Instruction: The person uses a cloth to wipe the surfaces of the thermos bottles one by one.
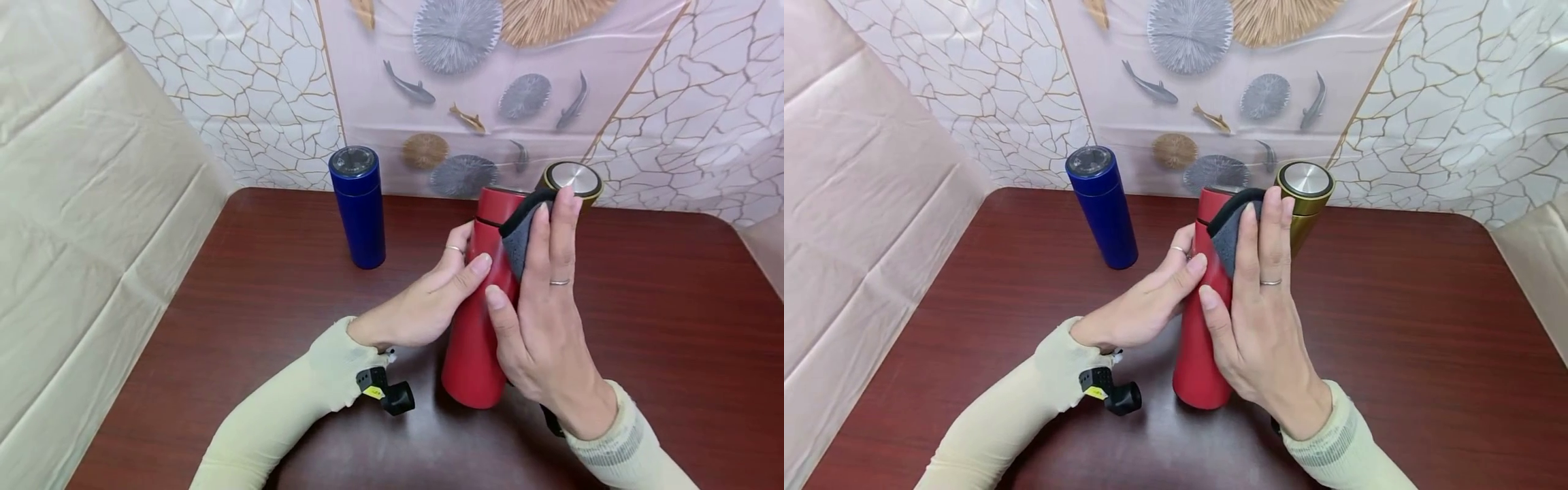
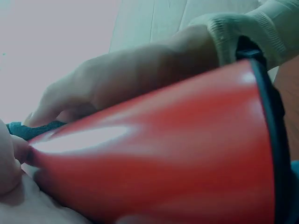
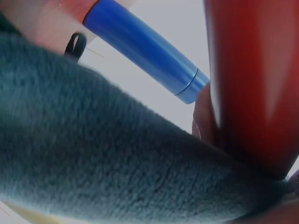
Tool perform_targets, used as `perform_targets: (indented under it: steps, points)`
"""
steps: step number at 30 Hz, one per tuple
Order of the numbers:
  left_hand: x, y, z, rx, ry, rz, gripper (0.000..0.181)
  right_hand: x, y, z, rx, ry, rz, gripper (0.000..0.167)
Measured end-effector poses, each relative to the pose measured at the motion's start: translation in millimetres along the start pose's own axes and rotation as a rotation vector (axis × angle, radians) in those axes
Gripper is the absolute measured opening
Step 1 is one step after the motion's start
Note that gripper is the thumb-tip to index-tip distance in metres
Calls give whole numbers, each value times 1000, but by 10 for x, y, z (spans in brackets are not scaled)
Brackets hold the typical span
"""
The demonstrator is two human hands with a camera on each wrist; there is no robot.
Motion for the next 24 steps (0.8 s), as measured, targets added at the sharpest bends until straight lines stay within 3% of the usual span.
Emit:
perform_targets:
  steps: [4,7,14,18,24]
  points:
    - [30,94,-98,-4,59,103,49,-70,-74,83,-35,2,-55,69]
    - [39,160,-223,0,141,157,44,-153,-145,187,-79,-5,-117,66]
    - [-7,196,-610,-123,373,142,46,-407,-257,514,-248,-113,-215,61]
    - [-9,239,-730,-217,410,189,47,-519,-272,630,-344,-175,-226,60]
    - [-37,315,-859,-345,449,241,45,-583,-294,693,-371,-212,-236,59]
Point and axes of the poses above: each hand's wrist, its own x-axis towards the middle knuckle, its own z-axis out of the palm, y = z × x, the point moved 7 cm from there along x, towards the middle knuckle, and after that the axes turned 7 degrees about z, right-handed, at the moved point
